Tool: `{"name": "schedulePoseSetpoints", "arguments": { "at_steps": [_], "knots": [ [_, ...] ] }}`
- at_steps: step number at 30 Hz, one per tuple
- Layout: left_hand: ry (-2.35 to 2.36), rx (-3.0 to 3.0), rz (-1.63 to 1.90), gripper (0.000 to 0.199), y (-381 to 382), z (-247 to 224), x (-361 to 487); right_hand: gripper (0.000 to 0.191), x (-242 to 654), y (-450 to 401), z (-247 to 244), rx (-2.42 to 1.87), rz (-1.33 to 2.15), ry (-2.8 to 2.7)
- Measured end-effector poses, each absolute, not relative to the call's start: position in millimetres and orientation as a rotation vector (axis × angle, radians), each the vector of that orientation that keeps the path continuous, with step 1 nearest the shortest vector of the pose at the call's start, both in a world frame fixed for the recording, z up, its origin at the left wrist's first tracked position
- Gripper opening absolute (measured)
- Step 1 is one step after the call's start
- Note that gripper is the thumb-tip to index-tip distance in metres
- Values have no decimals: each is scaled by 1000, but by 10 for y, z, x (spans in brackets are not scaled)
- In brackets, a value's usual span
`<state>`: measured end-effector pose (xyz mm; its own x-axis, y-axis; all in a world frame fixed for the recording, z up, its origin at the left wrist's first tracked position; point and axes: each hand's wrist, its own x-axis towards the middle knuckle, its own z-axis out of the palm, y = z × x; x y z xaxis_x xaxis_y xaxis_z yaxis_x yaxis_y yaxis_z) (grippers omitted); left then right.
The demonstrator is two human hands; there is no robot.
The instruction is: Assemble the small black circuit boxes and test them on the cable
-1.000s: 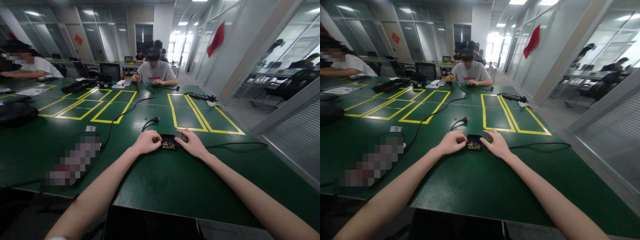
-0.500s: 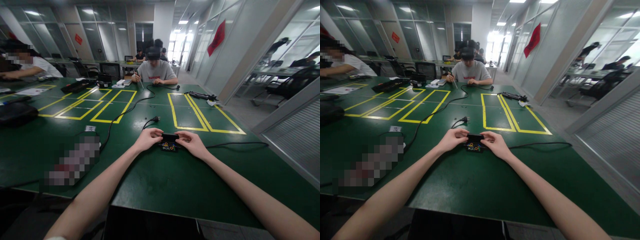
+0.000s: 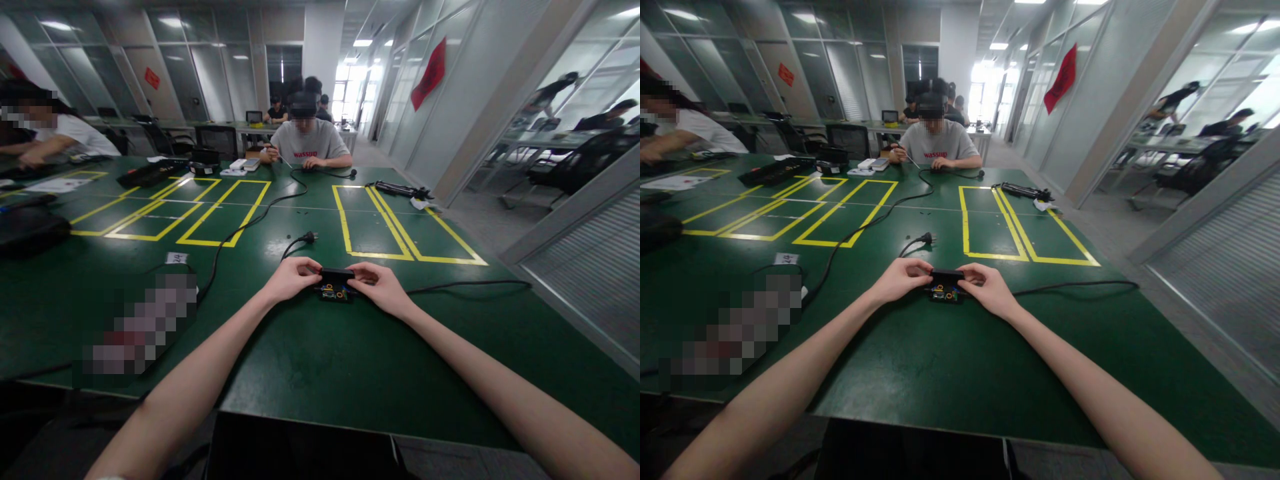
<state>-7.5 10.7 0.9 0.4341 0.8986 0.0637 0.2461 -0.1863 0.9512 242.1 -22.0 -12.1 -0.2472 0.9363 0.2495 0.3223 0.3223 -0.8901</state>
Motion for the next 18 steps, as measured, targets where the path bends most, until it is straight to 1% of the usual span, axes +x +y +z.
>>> {"name": "schedulePoseSetpoints", "arguments": {
  "at_steps": [6,11,16,18],
  "knots": [
    [836,1844,680,26,63,95,-133,23,2436,-304,-15,-1008,763,-1998],
    [878,2161,639,33,-35,139,-109,19,2474,-323,8,-955,654,-2177],
    [901,2323,661,29,-69,109,-56,31,2470,-321,-19,-993,484,-2335],
    [900,2370,655,32,-77,95,-34,33,2446,-320,-33,-1001,421,-2386]
  ]
}}
